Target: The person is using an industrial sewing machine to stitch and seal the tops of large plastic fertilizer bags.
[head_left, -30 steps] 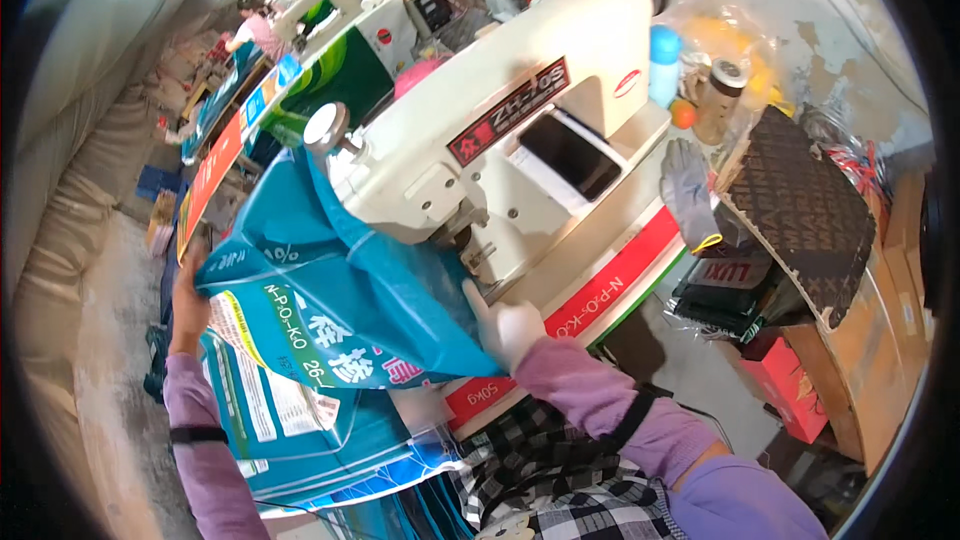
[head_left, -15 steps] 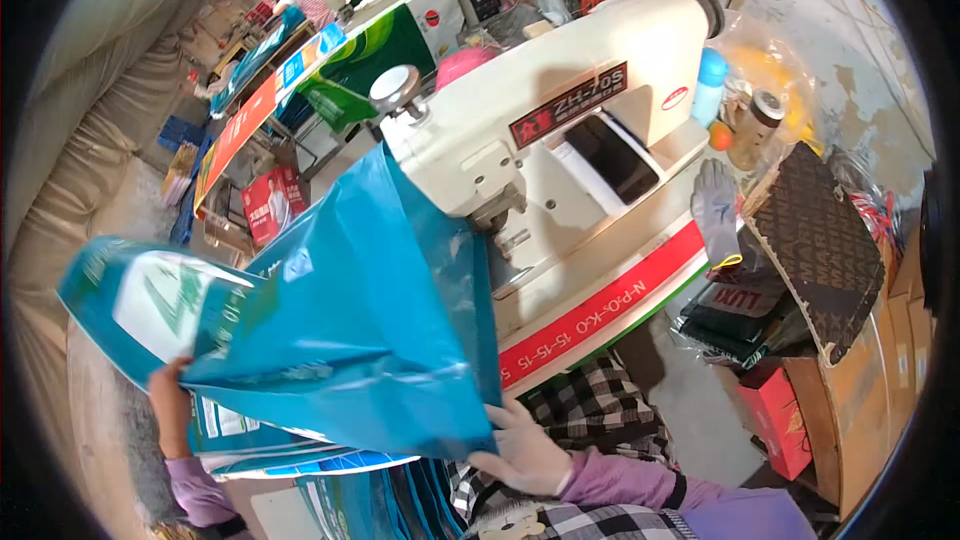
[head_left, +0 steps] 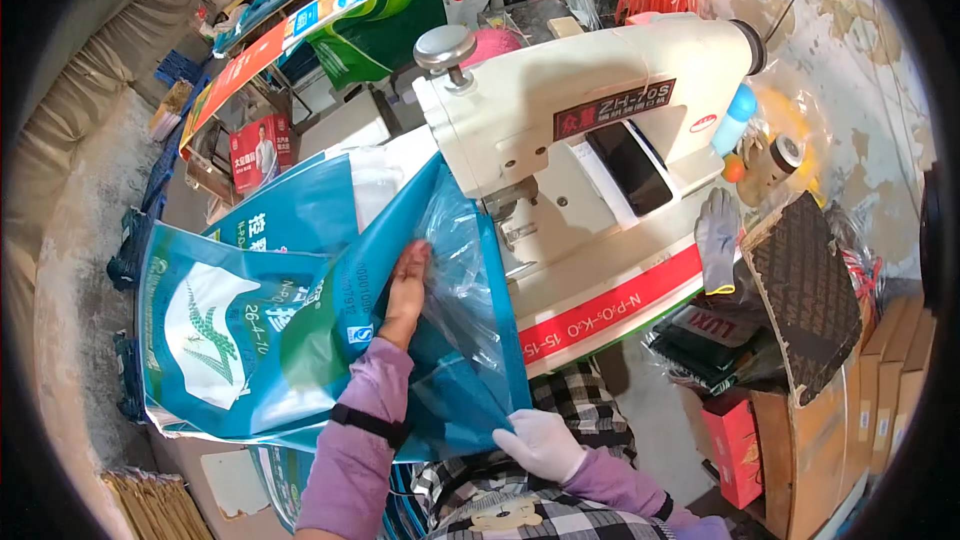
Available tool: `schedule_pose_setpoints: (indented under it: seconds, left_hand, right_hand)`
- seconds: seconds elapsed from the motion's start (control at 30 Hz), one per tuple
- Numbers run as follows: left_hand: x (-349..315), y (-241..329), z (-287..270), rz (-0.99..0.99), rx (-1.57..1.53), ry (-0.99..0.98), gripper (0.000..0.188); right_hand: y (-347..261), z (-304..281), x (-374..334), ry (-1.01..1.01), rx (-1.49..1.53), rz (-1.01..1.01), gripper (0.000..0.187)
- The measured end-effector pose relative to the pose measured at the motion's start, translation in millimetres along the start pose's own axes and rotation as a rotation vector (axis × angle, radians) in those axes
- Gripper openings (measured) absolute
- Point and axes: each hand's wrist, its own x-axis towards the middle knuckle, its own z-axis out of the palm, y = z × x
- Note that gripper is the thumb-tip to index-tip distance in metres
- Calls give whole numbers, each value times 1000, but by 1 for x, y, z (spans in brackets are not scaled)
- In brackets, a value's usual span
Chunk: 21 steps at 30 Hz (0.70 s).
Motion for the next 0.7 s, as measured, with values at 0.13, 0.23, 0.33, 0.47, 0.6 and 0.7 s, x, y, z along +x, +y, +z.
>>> schedule_pose_setpoints:
  seconds: [0.13, 0.23, 0.33, 0.47, 0.6, 0.7]
  left_hand:
    - [-31, 54, 28, 430, 641, -342, 53]
    - [-52, 90, 50, 791, 985, -528, 72]
    - [-54, 72, 72, 605, 976, -470, 73]
    - [-83, 35, 96, 516, 834, -78, 69]
    - [-112, 29, 84, 24, 401, -242, 72]
    - [-94, 46, 61, -38, 266, -311, 62]
  right_hand:
    - [-15, -17, -4, 41, 49, 10, 40]
    - [-28, -20, 0, 18, 36, -41, 38]
    - [-36, -18, 2, 54, 37, -128, 37]
    - [-43, -22, 4, 8, -23, -122, 36]
    - [-30, -25, -4, 86, -59, -126, 35]
    - [-33, -26, -5, 51, -31, -72, 35]
